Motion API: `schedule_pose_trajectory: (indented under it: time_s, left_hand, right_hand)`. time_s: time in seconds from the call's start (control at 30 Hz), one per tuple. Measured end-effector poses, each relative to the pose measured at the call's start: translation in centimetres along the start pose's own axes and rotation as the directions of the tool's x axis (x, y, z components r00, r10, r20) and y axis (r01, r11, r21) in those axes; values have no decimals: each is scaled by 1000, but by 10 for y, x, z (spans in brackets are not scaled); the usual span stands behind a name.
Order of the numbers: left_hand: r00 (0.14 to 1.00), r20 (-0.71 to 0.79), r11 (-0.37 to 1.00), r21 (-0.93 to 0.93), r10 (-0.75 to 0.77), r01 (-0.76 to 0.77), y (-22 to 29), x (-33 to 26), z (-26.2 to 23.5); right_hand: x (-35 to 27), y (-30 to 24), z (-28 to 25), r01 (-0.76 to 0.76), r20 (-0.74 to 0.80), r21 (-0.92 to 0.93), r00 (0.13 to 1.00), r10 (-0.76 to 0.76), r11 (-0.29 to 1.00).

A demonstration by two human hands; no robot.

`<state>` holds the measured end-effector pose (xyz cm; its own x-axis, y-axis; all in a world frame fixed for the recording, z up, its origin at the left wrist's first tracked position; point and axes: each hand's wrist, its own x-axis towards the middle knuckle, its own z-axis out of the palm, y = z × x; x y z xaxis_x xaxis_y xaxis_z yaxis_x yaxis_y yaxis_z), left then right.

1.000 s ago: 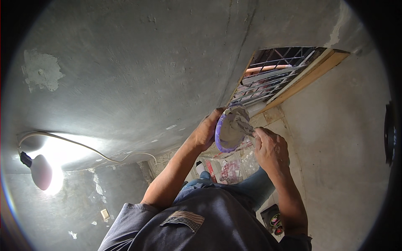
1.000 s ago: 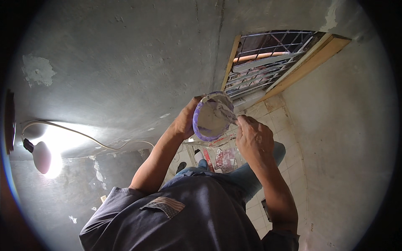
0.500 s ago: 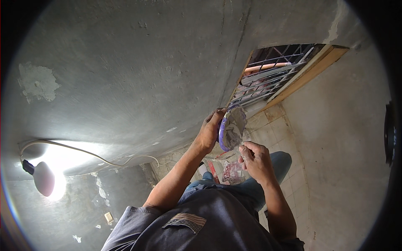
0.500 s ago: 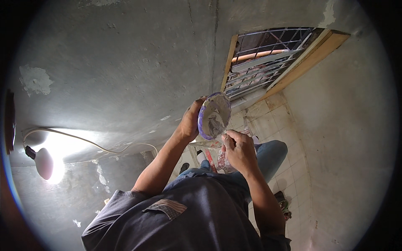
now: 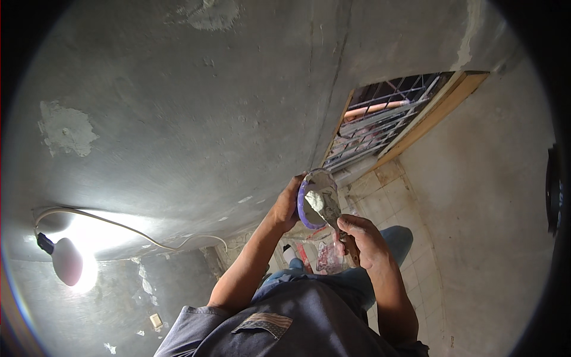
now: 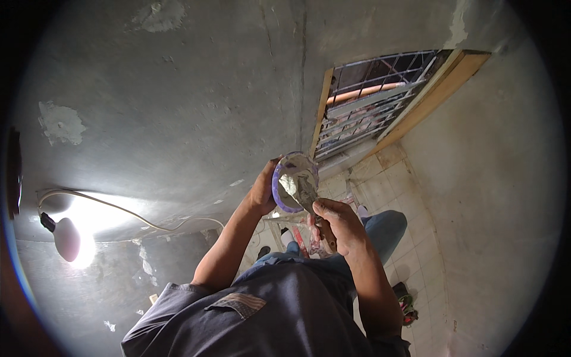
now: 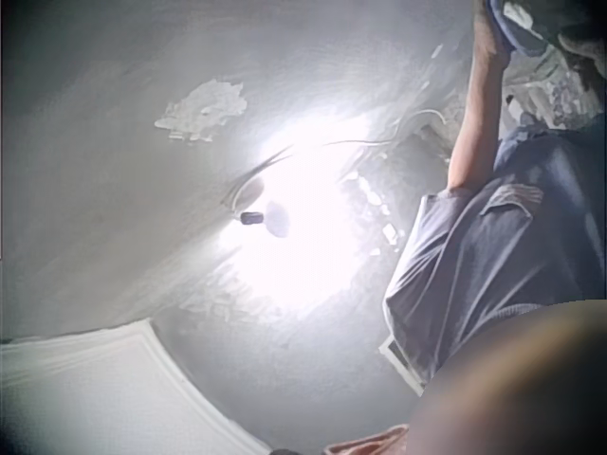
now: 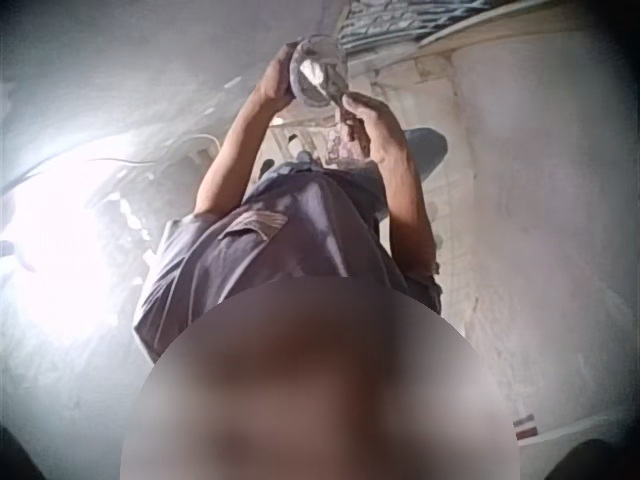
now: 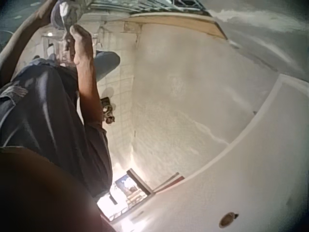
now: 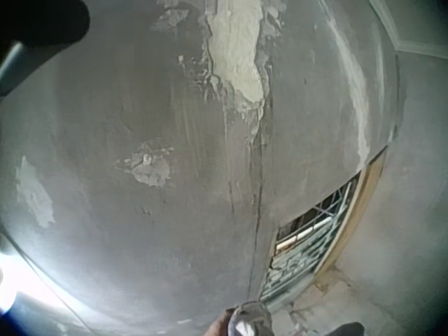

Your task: Applying wall filler to patch a damaged section of a wall.

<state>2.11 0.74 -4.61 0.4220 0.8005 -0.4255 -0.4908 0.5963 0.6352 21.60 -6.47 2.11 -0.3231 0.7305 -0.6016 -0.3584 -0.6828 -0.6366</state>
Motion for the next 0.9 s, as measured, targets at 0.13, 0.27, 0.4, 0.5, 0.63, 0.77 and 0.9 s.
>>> schedule_pose_trajectory:
  time_s: [0.13, 0.27, 0.4, 0.5, 0.63, 0.77, 0.9]
  left_hand:
    - [981, 190, 957, -291, 47, 11, 20, -15, 15]
    - [975, 197, 938, -346, 99, -25, 31, -20, 37]
    - [954, 269, 948, -316, 135, -45, 46, -35, 51]
    - [965, 211, 965, -242, 155, -102, 50, -51, 61]
    - [957, 257, 978, -186, 136, -89, 50, -52, 62]
    - [951, 287, 977, -205, 116, -57, 51, -47, 60]
    - [935, 321, 981, -169, 149, -98, 52, -50, 56]
  right_hand:
    - [-14, -30, 22, 121, 4, -62, 993, -121, 991]
    - [-25, -60, 41, 309, 59, -49, 950, -307, 950]
    - [-40, -101, 85, 429, 157, 208, 873, -463, 879]
    - [-55, -143, 120, 591, 168, 278, 746, -644, 757]
    - [-82, -207, 170, 757, 129, 321, 560, -818, 569]
    - [-100, -257, 218, 915, 14, 247, 327, -945, 320]
    - [-110, -290, 259, 982, 6, 26, 185, -983, 185]
